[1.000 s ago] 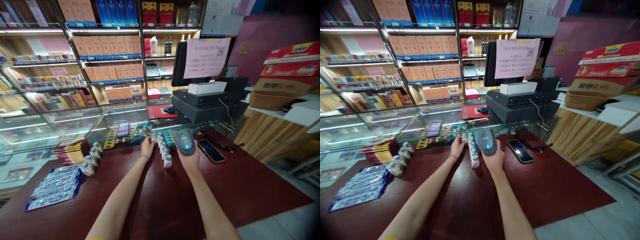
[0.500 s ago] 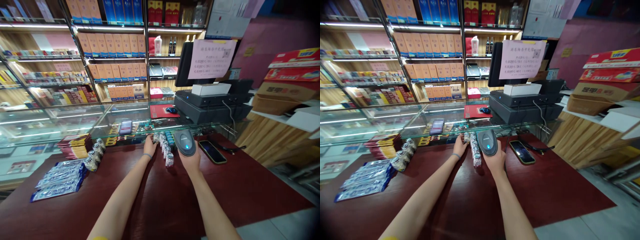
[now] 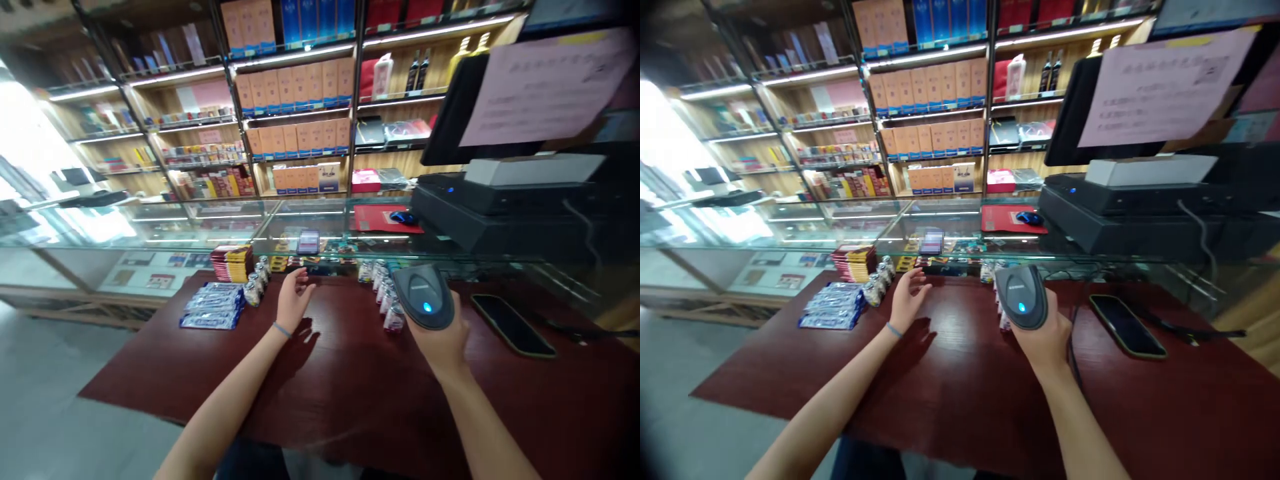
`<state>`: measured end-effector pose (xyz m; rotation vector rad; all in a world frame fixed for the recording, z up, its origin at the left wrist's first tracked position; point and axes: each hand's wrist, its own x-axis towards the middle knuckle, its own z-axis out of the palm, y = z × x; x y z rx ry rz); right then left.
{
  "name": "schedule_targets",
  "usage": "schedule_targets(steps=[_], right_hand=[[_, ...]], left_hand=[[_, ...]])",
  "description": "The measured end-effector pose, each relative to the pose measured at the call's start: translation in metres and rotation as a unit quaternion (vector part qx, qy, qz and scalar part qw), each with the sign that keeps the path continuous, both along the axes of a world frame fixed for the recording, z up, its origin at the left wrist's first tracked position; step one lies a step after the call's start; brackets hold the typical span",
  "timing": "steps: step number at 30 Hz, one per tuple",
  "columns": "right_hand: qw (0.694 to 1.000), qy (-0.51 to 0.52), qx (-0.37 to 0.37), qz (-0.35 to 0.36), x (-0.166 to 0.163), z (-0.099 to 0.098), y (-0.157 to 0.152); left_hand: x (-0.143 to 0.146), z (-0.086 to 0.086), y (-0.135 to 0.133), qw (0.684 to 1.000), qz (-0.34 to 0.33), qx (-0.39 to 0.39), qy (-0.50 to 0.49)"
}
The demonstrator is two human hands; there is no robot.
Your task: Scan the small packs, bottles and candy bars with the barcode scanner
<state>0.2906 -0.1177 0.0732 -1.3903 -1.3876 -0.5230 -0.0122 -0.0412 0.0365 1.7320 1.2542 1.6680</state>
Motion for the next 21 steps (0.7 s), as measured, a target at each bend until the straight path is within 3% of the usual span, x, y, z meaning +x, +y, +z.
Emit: schedule_targets(steps=[5,10,16,21], right_hand=[[0.994,-0.076,0.014,0.073,-0.034,0.006,-0.011],[0.970,-0.180,0.017,0.164,-0.071,-0.004,-0.019],[0.947,-0.193,-0.083,0.243,-0.091,-0.029,-0.021],[0.943,-0.198,-0.113,0.243,-0.091,-0.038,-0.019]], left_hand=[[-0.073,0.007,-0.026,0.987,0.138,0.076,0.015],[-0.119,-0.011,-0.030,0.957,0.277,0.078,0.028],[-0.132,-0.043,-0.018,0.964,0.266,-0.014,0.010],[-0.134,-0.053,-0.011,0.970,0.236,-0.018,0.058]])
